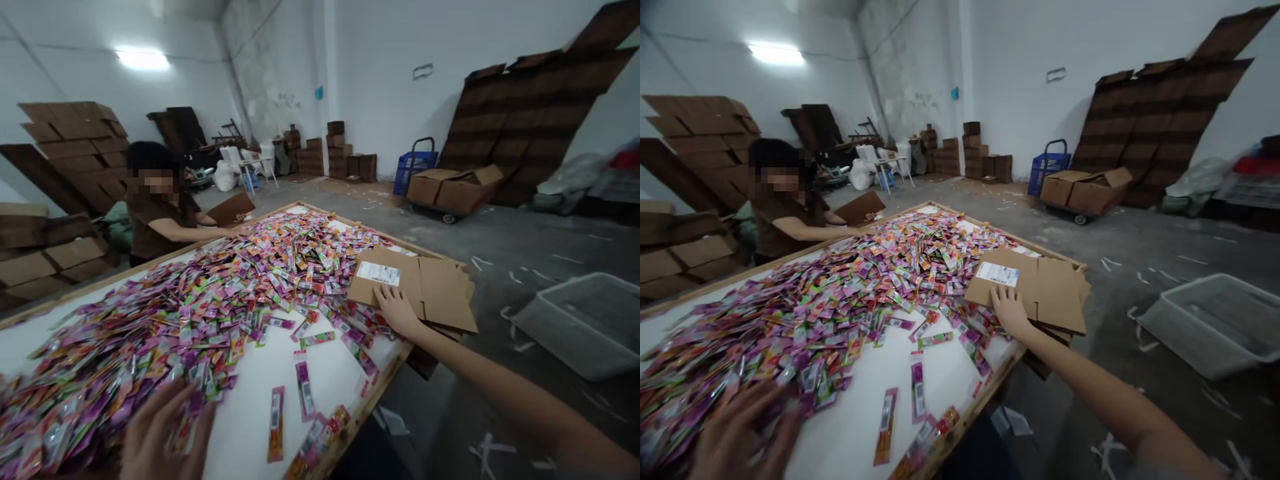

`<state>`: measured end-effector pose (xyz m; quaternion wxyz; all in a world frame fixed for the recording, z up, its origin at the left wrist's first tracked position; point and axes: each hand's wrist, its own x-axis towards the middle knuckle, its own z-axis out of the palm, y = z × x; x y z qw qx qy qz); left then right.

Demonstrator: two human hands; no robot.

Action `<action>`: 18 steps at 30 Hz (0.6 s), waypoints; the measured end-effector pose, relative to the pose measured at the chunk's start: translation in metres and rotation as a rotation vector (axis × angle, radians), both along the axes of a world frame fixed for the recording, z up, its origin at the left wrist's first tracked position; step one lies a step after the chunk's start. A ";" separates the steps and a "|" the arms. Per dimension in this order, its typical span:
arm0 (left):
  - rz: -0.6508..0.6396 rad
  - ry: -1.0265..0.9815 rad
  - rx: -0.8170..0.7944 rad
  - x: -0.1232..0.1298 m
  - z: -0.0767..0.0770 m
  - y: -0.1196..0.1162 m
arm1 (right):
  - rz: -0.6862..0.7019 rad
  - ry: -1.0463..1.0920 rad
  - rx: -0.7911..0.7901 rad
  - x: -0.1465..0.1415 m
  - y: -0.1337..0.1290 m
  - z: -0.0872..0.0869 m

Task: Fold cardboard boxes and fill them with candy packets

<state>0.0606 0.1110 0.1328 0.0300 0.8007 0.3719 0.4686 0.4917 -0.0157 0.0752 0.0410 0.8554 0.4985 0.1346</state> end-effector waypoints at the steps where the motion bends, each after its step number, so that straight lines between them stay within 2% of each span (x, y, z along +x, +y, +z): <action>1: -0.066 -0.008 0.044 0.015 0.005 -0.007 | 0.045 0.054 -0.013 0.001 -0.003 0.001; 4: -0.222 0.022 0.085 0.050 0.012 -0.022 | 0.121 0.168 -0.031 0.009 -0.011 0.004; 6: -0.265 0.051 0.058 0.058 0.010 -0.027 | 0.134 0.211 -0.025 0.016 -0.013 0.008; 14: -0.205 0.105 -0.004 0.036 0.001 -0.026 | 0.124 0.319 0.010 0.053 -0.017 0.029; 18: -0.194 0.118 -0.003 0.033 -0.007 -0.029 | 0.098 0.359 0.019 0.066 -0.019 0.036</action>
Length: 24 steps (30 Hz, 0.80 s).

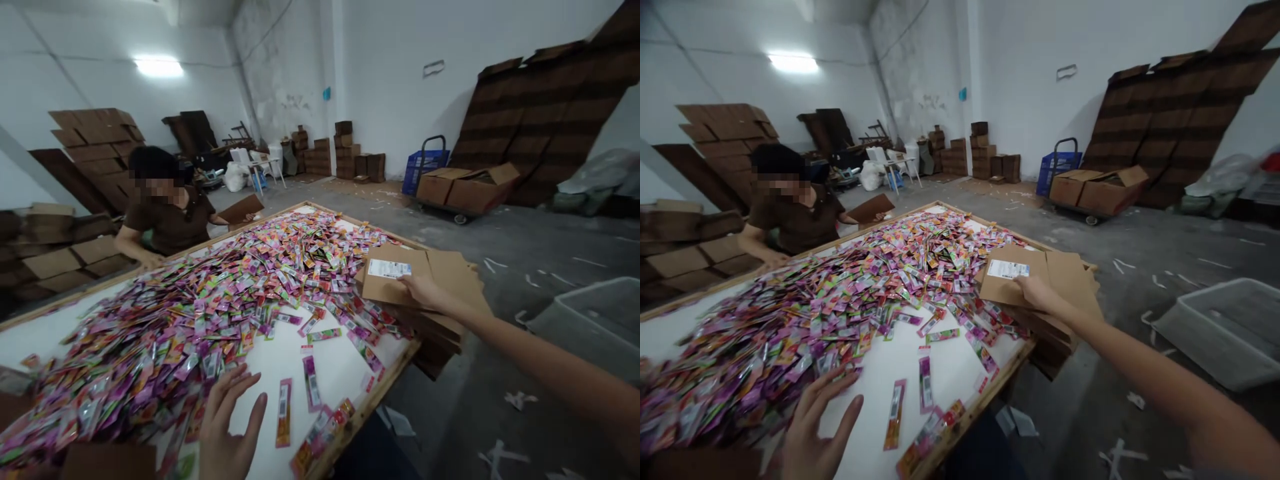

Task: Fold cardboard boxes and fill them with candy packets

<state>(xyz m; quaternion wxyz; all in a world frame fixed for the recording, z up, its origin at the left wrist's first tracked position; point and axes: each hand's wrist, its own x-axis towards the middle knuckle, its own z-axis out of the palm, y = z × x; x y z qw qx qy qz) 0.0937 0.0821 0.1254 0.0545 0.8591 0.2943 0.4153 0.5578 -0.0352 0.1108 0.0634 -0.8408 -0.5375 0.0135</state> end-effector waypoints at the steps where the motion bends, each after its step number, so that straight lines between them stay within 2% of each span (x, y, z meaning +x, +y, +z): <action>1: 0.001 -0.008 -0.002 0.001 -0.002 -0.001 | 0.005 0.000 0.007 0.000 0.000 0.000; 7: -0.024 -0.019 -0.024 0.007 -0.012 -0.003 | 0.154 -0.178 0.055 -0.031 0.019 -0.014; 11: -0.014 -0.016 -0.037 0.000 -0.021 -0.003 | 0.132 -0.292 0.043 -0.049 0.037 -0.021; 15: 0.032 -0.041 -0.110 -0.012 -0.036 -0.003 | 0.132 -0.319 0.037 -0.049 0.037 -0.018; 19: 0.015 -0.058 -0.210 -0.011 -0.045 -0.008 | 0.116 -0.293 0.052 -0.048 0.032 0.000; 22: -0.048 -0.072 -0.345 -0.001 -0.046 -0.014 | 0.023 -0.255 0.145 -0.041 0.032 0.030; 24: -0.108 -0.099 -0.504 0.008 -0.047 -0.019 | -0.089 -0.242 0.228 -0.032 0.032 0.053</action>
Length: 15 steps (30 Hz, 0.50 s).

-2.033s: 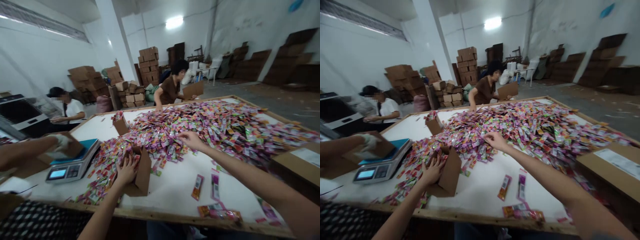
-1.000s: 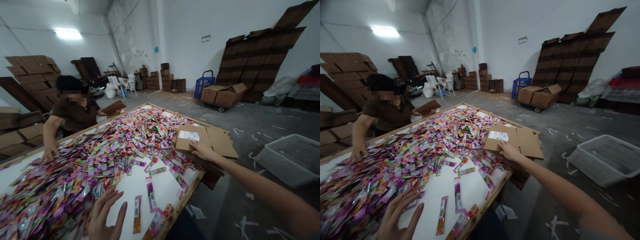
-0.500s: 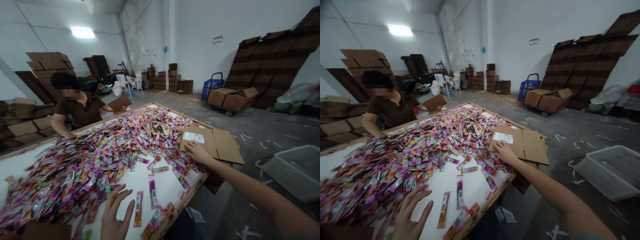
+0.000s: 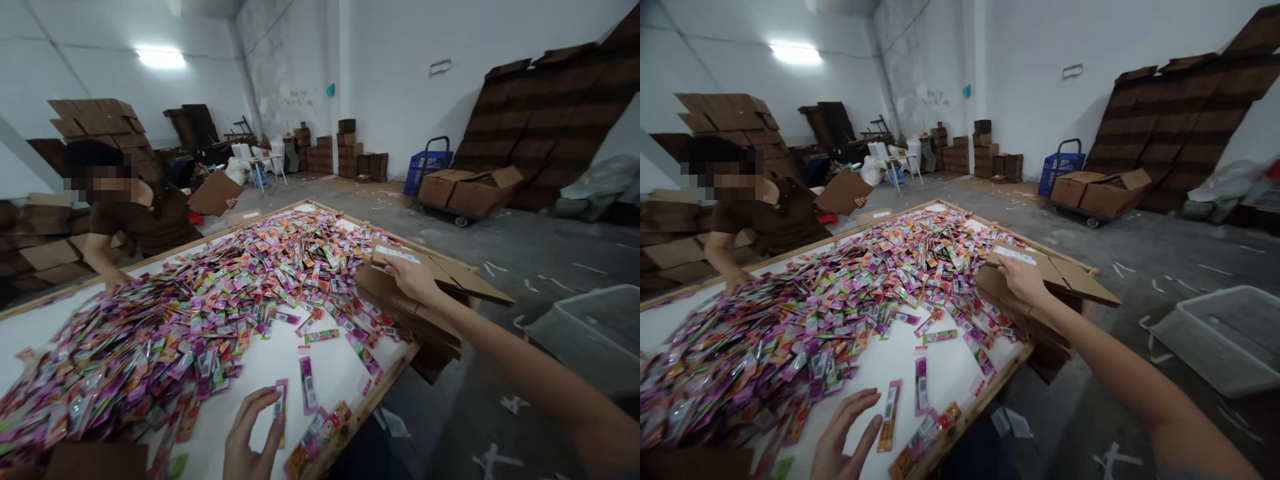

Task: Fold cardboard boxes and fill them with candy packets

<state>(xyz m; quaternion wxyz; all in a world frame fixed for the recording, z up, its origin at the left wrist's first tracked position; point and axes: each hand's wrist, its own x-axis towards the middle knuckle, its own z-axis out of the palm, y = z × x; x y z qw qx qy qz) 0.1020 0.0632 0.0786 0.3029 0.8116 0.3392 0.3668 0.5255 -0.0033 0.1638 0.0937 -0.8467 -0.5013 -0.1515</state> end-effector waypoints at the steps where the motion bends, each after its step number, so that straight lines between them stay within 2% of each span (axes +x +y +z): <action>1: -0.032 -0.021 -0.102 0.005 0.000 -0.003 | -0.050 -0.002 0.053 0.004 0.000 0.011; 4: -0.123 -0.120 -0.437 0.021 0.004 -0.011 | -0.088 -0.058 0.256 0.005 -0.006 0.035; 6: -0.178 -0.295 -0.655 0.035 0.015 -0.015 | 0.051 -0.077 0.398 -0.016 -0.012 0.038; 8: -0.275 -0.517 -0.874 0.048 0.033 -0.015 | 0.350 -0.041 0.460 -0.055 -0.021 0.029; 10: -0.304 -0.670 -1.040 0.056 0.053 -0.010 | 0.797 0.021 0.384 -0.102 -0.029 0.011; 11: -0.234 -0.685 -1.082 0.056 0.061 -0.006 | 1.036 0.038 0.316 -0.125 -0.032 0.002; 12: -0.108 -0.669 -1.084 0.053 0.067 -0.002 | 1.227 0.053 0.236 -0.144 -0.034 -0.008; 13: 0.053 -0.629 -1.039 0.046 0.070 0.002 | 1.361 0.074 0.176 -0.157 -0.035 -0.016; 14: 0.203 -0.572 -0.954 0.035 0.070 0.005 | 1.411 0.108 0.153 -0.164 -0.033 -0.022; 15: 0.318 -0.510 -0.843 0.021 0.068 0.007 | 1.358 0.168 0.181 -0.166 -0.031 -0.027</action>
